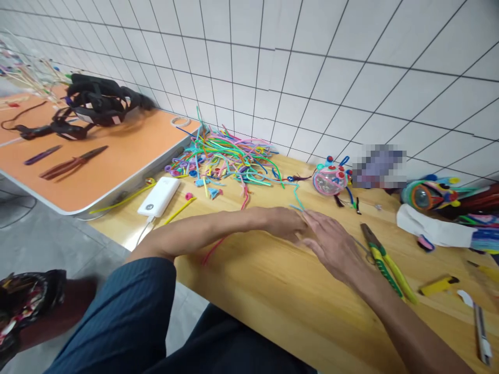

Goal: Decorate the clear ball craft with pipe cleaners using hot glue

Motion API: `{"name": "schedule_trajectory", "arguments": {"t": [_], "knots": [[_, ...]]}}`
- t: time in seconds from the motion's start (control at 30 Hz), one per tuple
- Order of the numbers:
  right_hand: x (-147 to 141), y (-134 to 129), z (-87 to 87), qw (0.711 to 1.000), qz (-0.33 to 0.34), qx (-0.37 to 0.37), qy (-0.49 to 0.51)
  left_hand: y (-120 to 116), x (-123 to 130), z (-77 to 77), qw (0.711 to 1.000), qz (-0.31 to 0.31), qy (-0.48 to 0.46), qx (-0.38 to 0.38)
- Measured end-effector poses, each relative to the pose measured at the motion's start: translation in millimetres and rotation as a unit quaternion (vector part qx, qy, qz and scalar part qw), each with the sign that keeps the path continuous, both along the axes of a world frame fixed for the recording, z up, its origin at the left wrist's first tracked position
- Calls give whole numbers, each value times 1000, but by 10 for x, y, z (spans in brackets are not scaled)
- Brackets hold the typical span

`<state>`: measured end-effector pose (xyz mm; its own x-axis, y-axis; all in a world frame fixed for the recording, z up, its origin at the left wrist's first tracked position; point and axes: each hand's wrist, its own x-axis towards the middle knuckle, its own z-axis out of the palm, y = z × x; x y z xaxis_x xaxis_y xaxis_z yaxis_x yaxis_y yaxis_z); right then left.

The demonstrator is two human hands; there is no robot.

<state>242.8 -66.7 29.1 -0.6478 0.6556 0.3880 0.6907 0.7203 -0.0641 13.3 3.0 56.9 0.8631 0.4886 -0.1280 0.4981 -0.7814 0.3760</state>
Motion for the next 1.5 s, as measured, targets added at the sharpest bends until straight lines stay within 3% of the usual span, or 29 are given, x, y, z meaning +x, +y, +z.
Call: {"name": "schedule_trajectory", "arguments": {"t": [0.13, 0.27, 0.37, 0.5, 0.73, 1.17, 1.5], "knots": [[329, -61, -230, 998, -32, -17, 45, 282, -615, 109, 989, 143, -20, 19], [258, -168, -377, 995, -12, -27, 91, 594, -1136, 103, 944, 317, -32, 91], [163, -222, -443, 993, 20, -16, 119, 709, -1301, 7, 908, 398, -35, 121], [110, -267, -493, 989, 42, -11, 143, 721, -1313, -198, 881, 450, -34, 144], [97, -271, -530, 987, 48, -15, 154, 694, -1320, -423, 872, 466, -23, 146], [114, -232, -542, 983, 62, -17, 170, 674, -1340, -433, 889, 417, -78, 172], [122, -225, -493, 986, 68, -23, 147, 667, -1352, -370, 883, 417, -121, 179]]}}
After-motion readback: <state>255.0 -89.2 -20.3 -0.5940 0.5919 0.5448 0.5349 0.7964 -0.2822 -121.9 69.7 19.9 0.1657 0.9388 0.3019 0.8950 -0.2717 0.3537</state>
